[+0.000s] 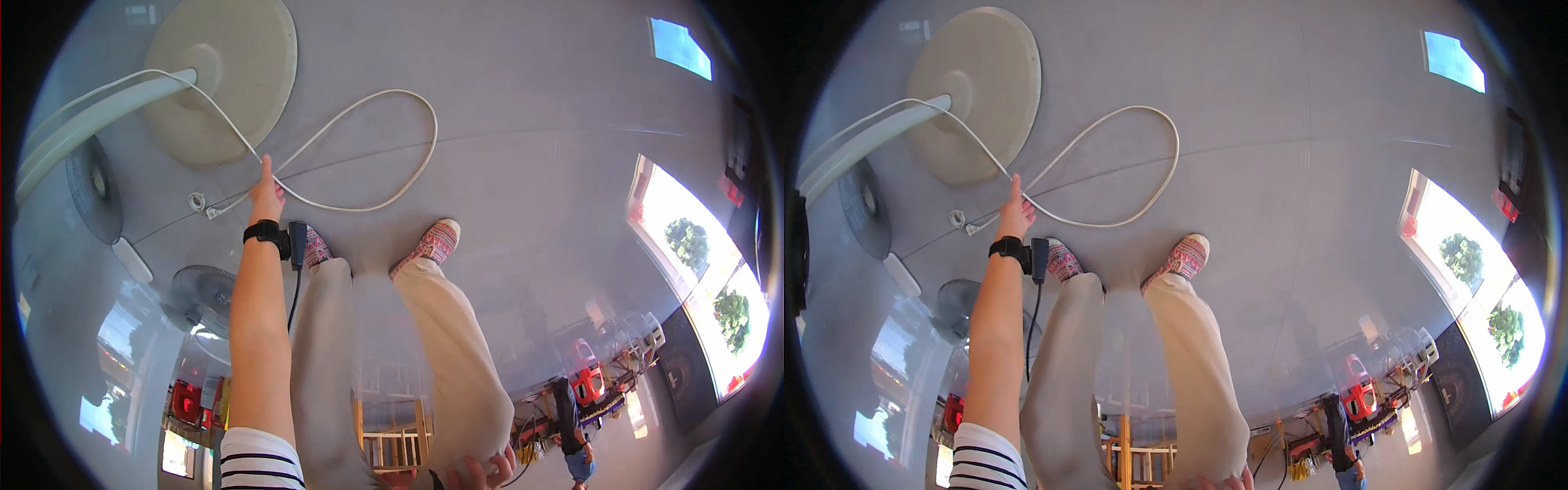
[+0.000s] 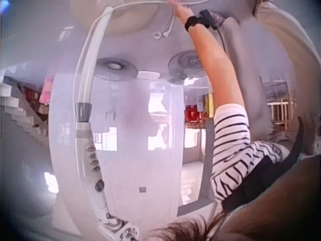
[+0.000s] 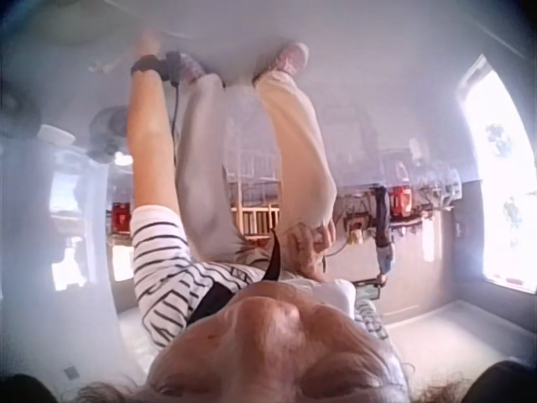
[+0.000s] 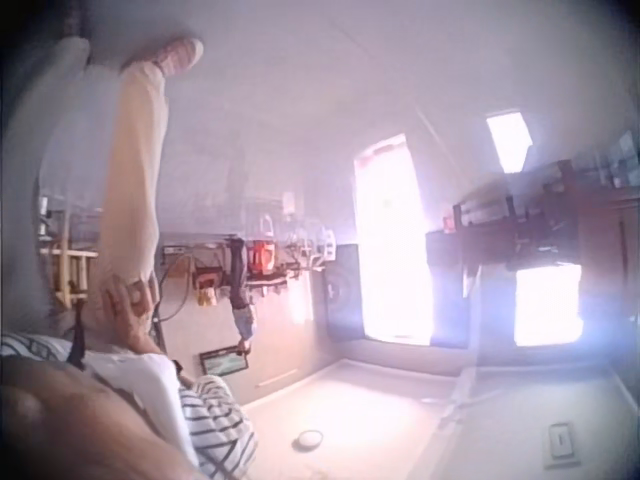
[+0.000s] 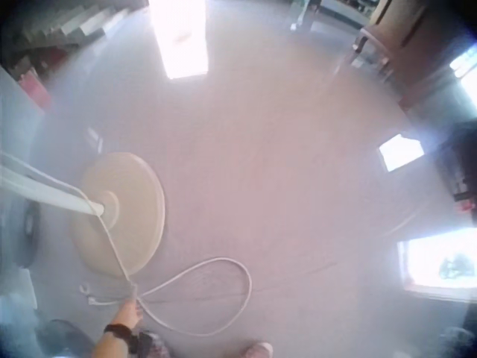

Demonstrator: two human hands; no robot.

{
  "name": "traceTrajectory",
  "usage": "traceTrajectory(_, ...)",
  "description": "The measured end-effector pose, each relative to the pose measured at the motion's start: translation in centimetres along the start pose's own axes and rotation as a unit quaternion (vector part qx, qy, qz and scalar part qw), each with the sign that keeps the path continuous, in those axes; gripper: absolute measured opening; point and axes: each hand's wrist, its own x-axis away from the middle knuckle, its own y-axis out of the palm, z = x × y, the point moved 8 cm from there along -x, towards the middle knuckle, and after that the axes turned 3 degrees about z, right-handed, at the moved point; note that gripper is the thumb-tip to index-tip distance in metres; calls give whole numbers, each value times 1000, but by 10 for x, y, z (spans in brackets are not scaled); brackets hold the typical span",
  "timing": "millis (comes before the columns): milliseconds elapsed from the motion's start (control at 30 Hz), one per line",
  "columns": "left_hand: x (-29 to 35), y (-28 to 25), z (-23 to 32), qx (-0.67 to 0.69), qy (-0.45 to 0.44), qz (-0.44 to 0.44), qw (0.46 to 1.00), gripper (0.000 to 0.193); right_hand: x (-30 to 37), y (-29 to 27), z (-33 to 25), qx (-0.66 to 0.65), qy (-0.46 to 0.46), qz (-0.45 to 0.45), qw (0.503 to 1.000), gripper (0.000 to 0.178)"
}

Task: Assembling the motor housing and head components of a pedestal fan.

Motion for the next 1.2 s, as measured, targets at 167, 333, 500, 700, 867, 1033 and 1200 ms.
traceTrajectory(167, -38, -22, -8, 103, 33, 17, 994, 33, 7, -1, -1, -30, 0, -21, 999, 33)
traceTrajectory(333, 24, -48, -32, 192, 77, -136, 969, 10, 8, -12, -5, -53, -6, -21, 998, 34)
traceTrajectory(500, 132, -155, -24, 150, 81, -160, 972, 11, -6, -18, -9, -72, 18, -69, 995, 40)
traceTrajectory(700, 267, -231, -9, 171, 59, -218, 959, 9, 2, -20, 8, -114, -8, -43, 993, 42)
traceTrajectory(867, 347, -324, -6, 285, 81, -229, 927, 14, -10, -11, 21, -128, -47, -68, 988, 42)
traceTrajectory(1033, 431, -399, 19, 358, 163, -284, 874, 17, -55, -17, 86, -265, 9, -151, 952, 29)
traceTrajectory(1200, 506, -470, 35, 452, 219, -208, 839, 20, -105, -153, 106, -266, -12, 35, 963, 20)
